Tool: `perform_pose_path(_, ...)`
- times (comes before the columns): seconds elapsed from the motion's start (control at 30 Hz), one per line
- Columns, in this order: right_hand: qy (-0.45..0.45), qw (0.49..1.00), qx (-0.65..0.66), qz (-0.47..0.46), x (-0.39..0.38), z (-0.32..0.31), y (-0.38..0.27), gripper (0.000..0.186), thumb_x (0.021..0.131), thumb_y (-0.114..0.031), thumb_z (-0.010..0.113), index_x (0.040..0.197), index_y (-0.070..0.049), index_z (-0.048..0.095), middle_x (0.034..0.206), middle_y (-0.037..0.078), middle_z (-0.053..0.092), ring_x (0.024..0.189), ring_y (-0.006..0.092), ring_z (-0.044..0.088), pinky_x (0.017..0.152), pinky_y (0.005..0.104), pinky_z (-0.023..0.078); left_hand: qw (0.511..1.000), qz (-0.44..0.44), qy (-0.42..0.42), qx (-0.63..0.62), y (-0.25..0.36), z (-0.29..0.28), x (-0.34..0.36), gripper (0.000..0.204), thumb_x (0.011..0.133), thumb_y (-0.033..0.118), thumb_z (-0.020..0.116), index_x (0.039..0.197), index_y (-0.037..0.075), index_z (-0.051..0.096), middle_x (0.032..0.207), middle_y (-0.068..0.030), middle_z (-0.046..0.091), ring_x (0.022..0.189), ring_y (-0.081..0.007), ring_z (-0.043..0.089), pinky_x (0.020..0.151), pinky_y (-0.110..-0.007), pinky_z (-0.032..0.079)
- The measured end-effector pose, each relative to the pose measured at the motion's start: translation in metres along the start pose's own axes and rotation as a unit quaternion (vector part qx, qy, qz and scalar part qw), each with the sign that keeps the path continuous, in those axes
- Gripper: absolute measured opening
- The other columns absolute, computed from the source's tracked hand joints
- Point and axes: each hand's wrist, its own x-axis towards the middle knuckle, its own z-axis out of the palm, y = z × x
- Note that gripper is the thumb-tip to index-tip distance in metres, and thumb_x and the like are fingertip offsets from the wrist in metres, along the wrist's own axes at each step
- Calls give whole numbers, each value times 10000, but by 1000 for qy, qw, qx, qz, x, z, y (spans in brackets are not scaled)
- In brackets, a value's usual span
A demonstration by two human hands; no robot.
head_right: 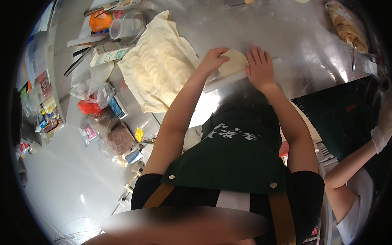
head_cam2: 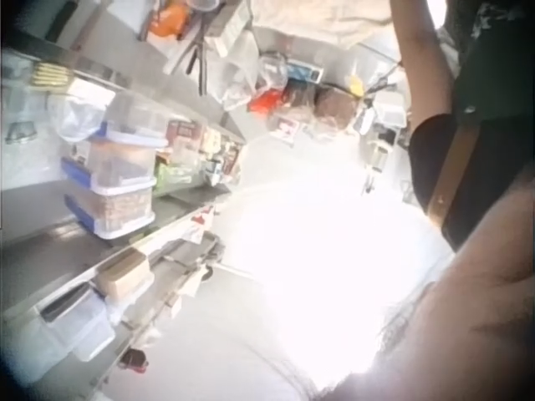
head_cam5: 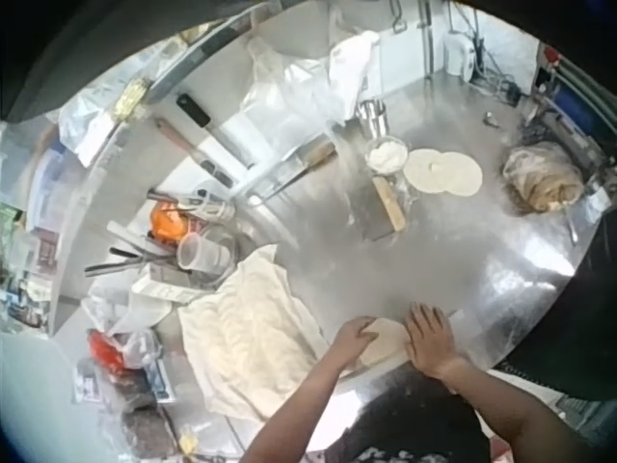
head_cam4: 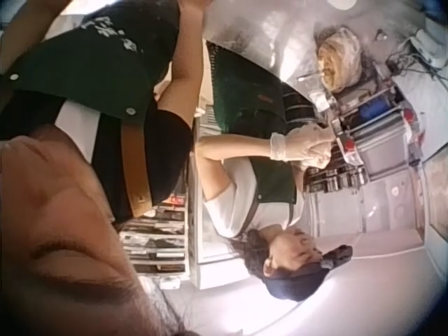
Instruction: Rolling out small pieces of dough into flat circles using a rolling pin on a stainless steel counter.
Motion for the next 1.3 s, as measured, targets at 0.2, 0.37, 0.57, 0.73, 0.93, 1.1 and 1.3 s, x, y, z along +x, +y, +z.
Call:
perform_pose_path(0.2, 15, 1000, 15, 7, 66, 1, 5, 594, 820, -270, 549, 1311, 9, 364, 1386, 192, 350, 1280, 325, 338, 1043, 477, 260, 994, 12, -45, 104, 14, -2, 23, 322, 662, 122, 654, 974, 40, 660, 930, -153, 653, 845, -281, 628, 746, -351, 487)
perform_pose_path(0.37, -36, 998, 42, -17, 5, -6, 6, 593, 802, -311, 593, 1280, -13, 408, 1392, 173, 340, 1279, 313, 335, 1047, 461, 272, 934, 60, -58, 348, 32, 2, 19, 240, 679, 125, 660, 903, 40, 645, 842, -159, 637, 829, -294, 616, 730, -382, 482)
perform_pose_path(0.57, -58, 990, 99, -77, -65, -33, 33, 403, 647, -169, 712, 1005, -73, 554, 1140, 97, 514, 1119, 270, 471, 1031, 435, 312, 889, 91, -56, 446, 73, 26, -29, 194, 695, 125, 655, 876, 55, 640, 860, -157, 628, 883, -334, 597, 753, -423, 480)
perform_pose_path(0.73, -41, 988, 128, -79, -66, -55, 38, 362, 612, -157, 726, 927, -85, 563, 945, 54, 540, 973, 241, 518, 1004, 436, 340, 974, 93, 54, 200, 65, 4, -47, 189, 711, 104, 640, 889, 40, 643, 903, -169, 638, 861, -364, 597, 740, -426, 475)
perform_pose_path(0.93, -15, 987, 99, -124, -11, -48, 36, 372, 614, -168, 735, 931, -79, 562, 953, 59, 548, 966, 251, 514, 988, 433, 350, 973, 31, 60, 222, 19, 11, -13, 228, 709, 118, 636, 923, 41, 649, 863, -190, 638, 843, -364, 603, 739, -413, 473)
perform_pose_path(1.1, -3, 995, 73, -60, 12, -20, 34, 400, 763, -289, 633, 1056, -35, 534, 1112, 122, 518, 1090, 309, 463, 1012, 459, 310, 983, 27, 45, 173, 13, 12, -7, 239, 713, 85, 591, 939, 39, 655, 886, -194, 639, 839, -350, 611, 734, -391, 479)
perform_pose_path(1.3, -6, 999, -33, 37, -17, -7, 17, 520, 816, -283, 560, 1251, -22, 446, 1361, 172, 386, 1272, 334, 341, 1031, 471, 278, 1000, 14, 23, -5, -7, 10, -1, 292, 710, 93, 598, 992, 39, 653, 855, -160, 656, 798, -260, 636, 732, -331, 480)
